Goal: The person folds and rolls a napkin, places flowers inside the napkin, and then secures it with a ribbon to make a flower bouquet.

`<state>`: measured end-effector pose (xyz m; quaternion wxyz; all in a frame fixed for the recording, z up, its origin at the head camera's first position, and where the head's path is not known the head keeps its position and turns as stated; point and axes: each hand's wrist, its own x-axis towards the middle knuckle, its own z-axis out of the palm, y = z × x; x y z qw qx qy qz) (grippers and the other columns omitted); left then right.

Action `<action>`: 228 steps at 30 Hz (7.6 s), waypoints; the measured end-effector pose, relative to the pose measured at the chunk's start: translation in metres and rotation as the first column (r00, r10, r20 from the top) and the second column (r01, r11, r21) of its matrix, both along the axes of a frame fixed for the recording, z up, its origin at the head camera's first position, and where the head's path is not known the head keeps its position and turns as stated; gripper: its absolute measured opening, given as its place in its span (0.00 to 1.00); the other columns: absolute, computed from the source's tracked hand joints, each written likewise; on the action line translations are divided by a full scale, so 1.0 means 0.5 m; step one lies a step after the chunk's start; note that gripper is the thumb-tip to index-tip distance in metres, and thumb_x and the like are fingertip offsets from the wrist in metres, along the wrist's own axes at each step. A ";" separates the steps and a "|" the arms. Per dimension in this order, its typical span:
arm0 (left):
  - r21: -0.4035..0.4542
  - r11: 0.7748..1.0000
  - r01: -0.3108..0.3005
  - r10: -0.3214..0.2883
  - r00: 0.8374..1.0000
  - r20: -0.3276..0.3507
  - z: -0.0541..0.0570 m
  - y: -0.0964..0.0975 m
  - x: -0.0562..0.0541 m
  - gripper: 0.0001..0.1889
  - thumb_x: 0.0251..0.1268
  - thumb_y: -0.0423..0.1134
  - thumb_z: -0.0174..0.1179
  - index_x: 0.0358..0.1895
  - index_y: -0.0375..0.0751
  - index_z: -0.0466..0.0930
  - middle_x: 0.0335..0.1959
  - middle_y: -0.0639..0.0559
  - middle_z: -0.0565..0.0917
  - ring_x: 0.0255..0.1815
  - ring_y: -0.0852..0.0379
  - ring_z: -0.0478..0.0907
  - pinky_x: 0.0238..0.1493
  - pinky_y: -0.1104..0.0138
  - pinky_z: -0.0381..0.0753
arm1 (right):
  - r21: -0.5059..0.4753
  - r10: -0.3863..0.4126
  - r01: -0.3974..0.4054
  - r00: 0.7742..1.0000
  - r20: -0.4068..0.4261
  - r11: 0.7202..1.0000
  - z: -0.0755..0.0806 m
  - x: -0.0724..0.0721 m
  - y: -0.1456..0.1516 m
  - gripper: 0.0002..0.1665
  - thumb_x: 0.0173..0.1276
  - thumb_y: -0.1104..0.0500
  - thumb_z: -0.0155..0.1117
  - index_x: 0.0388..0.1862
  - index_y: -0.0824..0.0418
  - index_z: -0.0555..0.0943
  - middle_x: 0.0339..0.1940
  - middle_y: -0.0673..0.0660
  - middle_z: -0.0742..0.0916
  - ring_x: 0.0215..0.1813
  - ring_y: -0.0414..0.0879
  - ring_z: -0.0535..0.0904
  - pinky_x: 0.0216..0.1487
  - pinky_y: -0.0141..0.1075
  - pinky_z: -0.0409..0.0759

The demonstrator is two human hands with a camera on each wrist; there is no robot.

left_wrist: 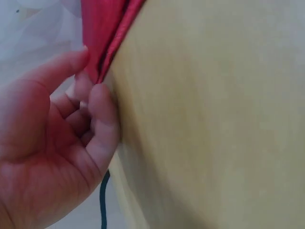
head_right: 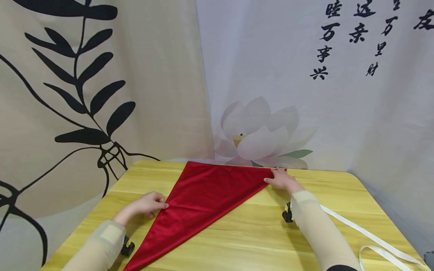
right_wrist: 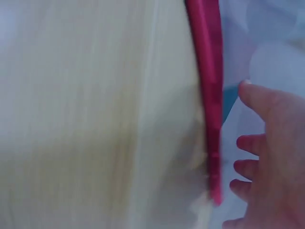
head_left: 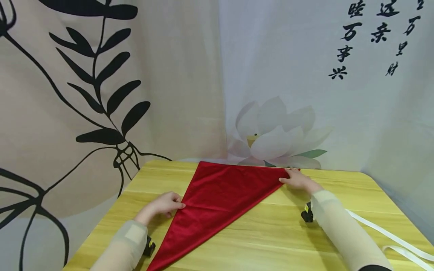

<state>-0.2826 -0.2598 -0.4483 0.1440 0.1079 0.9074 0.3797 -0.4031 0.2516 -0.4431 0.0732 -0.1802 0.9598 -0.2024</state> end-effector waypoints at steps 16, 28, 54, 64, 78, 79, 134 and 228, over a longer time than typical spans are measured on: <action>-0.063 0.914 0.401 -0.406 0.907 -0.112 0.091 0.073 0.102 0.03 0.59 0.35 0.65 0.33 0.43 0.80 0.21 0.60 0.76 0.23 0.67 0.69 0.26 0.72 0.69 | 0.067 0.569 -0.569 0.822 0.031 0.819 0.065 0.251 -0.290 0.36 0.67 0.44 0.61 0.70 0.57 0.69 0.75 0.61 0.65 0.75 0.59 0.54 0.69 0.57 0.55; 0.055 0.819 0.572 -0.574 0.814 0.090 0.069 0.026 0.183 0.05 0.57 0.28 0.62 0.37 0.39 0.83 0.25 0.64 0.77 0.27 0.71 0.72 0.30 0.74 0.73 | -0.004 0.777 -0.781 0.622 -0.092 0.625 0.025 0.358 -0.487 0.19 0.69 0.50 0.64 0.55 0.56 0.82 0.49 0.43 0.83 0.52 0.30 0.75 0.52 0.19 0.67; 0.087 0.886 0.456 -0.458 0.825 0.330 0.063 -0.046 0.154 0.06 0.52 0.24 0.62 0.33 0.31 0.87 0.21 0.58 0.81 0.16 0.69 0.65 0.17 0.76 0.65 | -0.157 0.742 -0.726 0.665 0.084 0.669 -0.005 0.396 -0.653 0.11 0.52 0.54 0.78 0.32 0.52 0.84 0.16 0.38 0.76 0.21 0.27 0.67 0.26 0.21 0.69; 0.180 0.900 0.397 -0.436 0.832 0.344 0.044 -0.071 0.138 0.07 0.56 0.29 0.64 0.38 0.31 0.87 0.22 0.55 0.82 0.19 0.65 0.72 0.17 0.74 0.69 | -0.093 0.661 -0.658 0.751 -0.007 0.747 -0.018 0.407 -0.661 0.13 0.49 0.52 0.79 0.21 0.48 0.80 0.11 0.36 0.74 0.19 0.27 0.69 0.24 0.20 0.66; 0.242 0.884 0.401 -0.459 0.842 0.282 0.031 -0.090 0.139 0.09 0.59 0.31 0.63 0.40 0.31 0.87 0.22 0.56 0.80 0.19 0.65 0.73 0.18 0.74 0.68 | -0.198 0.641 -0.633 0.767 -0.030 0.748 -0.027 0.402 -0.657 0.06 0.53 0.58 0.73 0.21 0.50 0.83 0.14 0.33 0.76 0.20 0.23 0.68 0.25 0.19 0.69; 0.241 0.884 0.400 -0.458 0.844 0.279 0.031 -0.090 0.137 0.09 0.59 0.31 0.63 0.40 0.31 0.87 0.21 0.56 0.80 0.19 0.65 0.72 0.17 0.75 0.68 | -0.206 0.638 -0.630 0.769 -0.031 0.749 -0.027 0.401 -0.656 0.06 0.53 0.58 0.73 0.21 0.50 0.83 0.14 0.33 0.76 0.20 0.23 0.68 0.25 0.19 0.69; 0.206 0.848 0.489 -0.522 0.838 0.160 0.017 -0.050 0.095 0.10 0.57 0.37 0.67 0.29 0.30 0.85 0.16 0.60 0.77 0.15 0.69 0.63 0.16 0.75 0.60 | -0.673 0.506 -0.175 0.796 0.334 0.719 -0.058 0.383 -0.623 0.21 0.69 0.45 0.61 0.23 0.58 0.77 0.11 0.54 0.81 0.11 0.44 0.76 0.14 0.36 0.76; 0.199 0.745 0.637 -0.662 0.743 0.100 0.051 -0.028 0.098 0.08 0.59 0.25 0.57 0.39 0.34 0.83 0.30 0.49 0.81 0.32 0.65 0.73 0.35 0.72 0.73 | -0.128 0.493 -0.499 0.867 -0.074 0.857 -0.022 0.384 -0.571 0.09 0.53 0.63 0.69 0.24 0.47 0.83 0.17 0.32 0.77 0.23 0.25 0.70 0.26 0.19 0.69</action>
